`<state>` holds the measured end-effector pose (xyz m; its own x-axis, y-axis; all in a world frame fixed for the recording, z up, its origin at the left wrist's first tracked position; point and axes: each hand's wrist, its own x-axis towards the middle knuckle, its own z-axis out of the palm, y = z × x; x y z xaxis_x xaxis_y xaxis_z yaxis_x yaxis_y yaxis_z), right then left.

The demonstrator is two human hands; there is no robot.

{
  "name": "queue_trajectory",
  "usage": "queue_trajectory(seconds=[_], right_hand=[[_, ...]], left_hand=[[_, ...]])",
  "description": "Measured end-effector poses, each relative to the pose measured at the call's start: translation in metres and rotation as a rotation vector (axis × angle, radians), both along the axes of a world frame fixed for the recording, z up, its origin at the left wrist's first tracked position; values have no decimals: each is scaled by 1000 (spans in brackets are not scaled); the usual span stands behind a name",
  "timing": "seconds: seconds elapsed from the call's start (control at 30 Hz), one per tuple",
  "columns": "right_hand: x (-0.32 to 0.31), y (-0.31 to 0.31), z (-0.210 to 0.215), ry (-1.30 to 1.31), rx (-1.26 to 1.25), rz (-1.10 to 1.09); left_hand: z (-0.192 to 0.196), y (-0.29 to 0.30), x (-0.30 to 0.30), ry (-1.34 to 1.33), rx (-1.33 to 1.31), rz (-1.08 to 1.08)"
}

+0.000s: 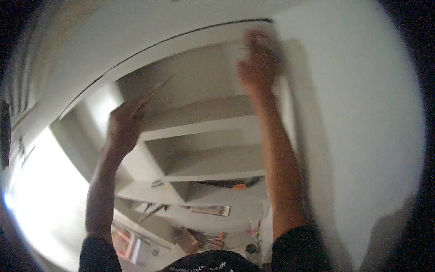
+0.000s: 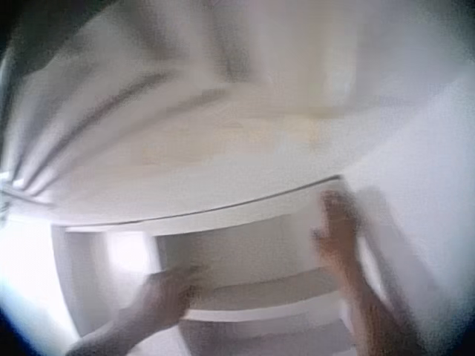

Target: The person clears debris from a white wall cabinet, then uses a screwdriver to fasten screws into the top edge of the cabinet. The person handles a cardboard box, a cloth, and a screwdriver during the task.

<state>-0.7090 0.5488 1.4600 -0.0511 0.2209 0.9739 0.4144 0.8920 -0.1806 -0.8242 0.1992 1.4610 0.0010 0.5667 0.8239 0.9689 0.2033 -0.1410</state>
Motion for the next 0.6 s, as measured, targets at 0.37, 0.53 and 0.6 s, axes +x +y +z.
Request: queue_trajectory(seconds=[0.37,0.53,0.6], right_hand=[[-37,-35,19,-45,166,-243],[-42,-42,21,2,182,-257],[-44,-38,23,22,201,-253]], left_hand=[[5,-61,-60,-145,158,373],[9,-105,-103,-191,301,449],[13,-113,-106,-262,329,483]])
